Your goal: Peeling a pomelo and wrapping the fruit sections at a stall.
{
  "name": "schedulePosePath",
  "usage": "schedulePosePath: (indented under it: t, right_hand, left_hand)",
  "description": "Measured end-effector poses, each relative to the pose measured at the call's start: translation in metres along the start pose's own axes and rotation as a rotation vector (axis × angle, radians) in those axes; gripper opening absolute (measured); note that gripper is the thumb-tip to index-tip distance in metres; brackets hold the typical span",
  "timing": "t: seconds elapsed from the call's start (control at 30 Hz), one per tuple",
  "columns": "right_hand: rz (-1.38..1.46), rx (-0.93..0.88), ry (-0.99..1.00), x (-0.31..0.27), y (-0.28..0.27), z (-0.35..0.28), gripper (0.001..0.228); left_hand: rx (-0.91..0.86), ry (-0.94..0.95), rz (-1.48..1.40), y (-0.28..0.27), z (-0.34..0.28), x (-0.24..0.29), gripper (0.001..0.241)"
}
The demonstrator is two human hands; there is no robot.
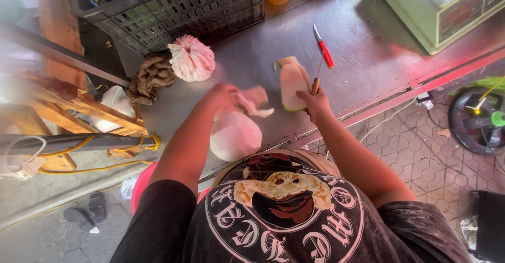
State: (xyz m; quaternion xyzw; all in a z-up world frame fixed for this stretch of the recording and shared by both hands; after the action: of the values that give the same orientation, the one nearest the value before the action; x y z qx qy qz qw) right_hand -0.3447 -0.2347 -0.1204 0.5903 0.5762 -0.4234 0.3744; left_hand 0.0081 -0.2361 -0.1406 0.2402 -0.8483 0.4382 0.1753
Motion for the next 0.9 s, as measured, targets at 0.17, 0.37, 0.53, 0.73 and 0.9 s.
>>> schedulePosePath:
  t: [0.17,0.37,0.53,0.73,0.9]
  right_hand:
    - [0.12,-0.065,0.033,-0.017,0.005,-0.017,0.042]
    - [0.252,-0.152,0.027,-0.034,0.029,-0.033,0.038]
    - [0.466,-0.393,0.027,-0.08,0.077,-0.072,0.04]
    - [0.305,-0.753,0.087,-0.09,0.16,-0.13,0.044]
    - [-0.066,-1.154,0.053,-0.065,0.228,-0.199,0.051]
  left_hand:
    - [0.325,-0.045,-0.315,-0.042,-0.041,-0.001,0.039]
    - [0.78,0.174,-0.351,-0.1,-0.084,0.017,0.038]
    - [0.731,0.101,-0.613,-0.118,-0.187,0.018,0.035]
    - [0.801,0.217,-1.3,-0.029,-0.302,-0.064,0.051]
    - [1.089,-0.17,-1.259,0.075,-0.427,-0.124,0.049]
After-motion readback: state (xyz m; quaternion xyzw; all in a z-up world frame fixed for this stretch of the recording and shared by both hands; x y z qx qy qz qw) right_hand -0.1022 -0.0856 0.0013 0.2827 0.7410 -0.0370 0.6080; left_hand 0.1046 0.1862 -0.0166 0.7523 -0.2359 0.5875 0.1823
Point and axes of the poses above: each hand's wrist, its own z-axis towards the middle knuckle, its own y-axis out of the palm, x = y × z, the point moved 4 cm from there along z, towards the middle knuckle, and after that the axes turned 8 degrees about -y, right-handed, at the moved point
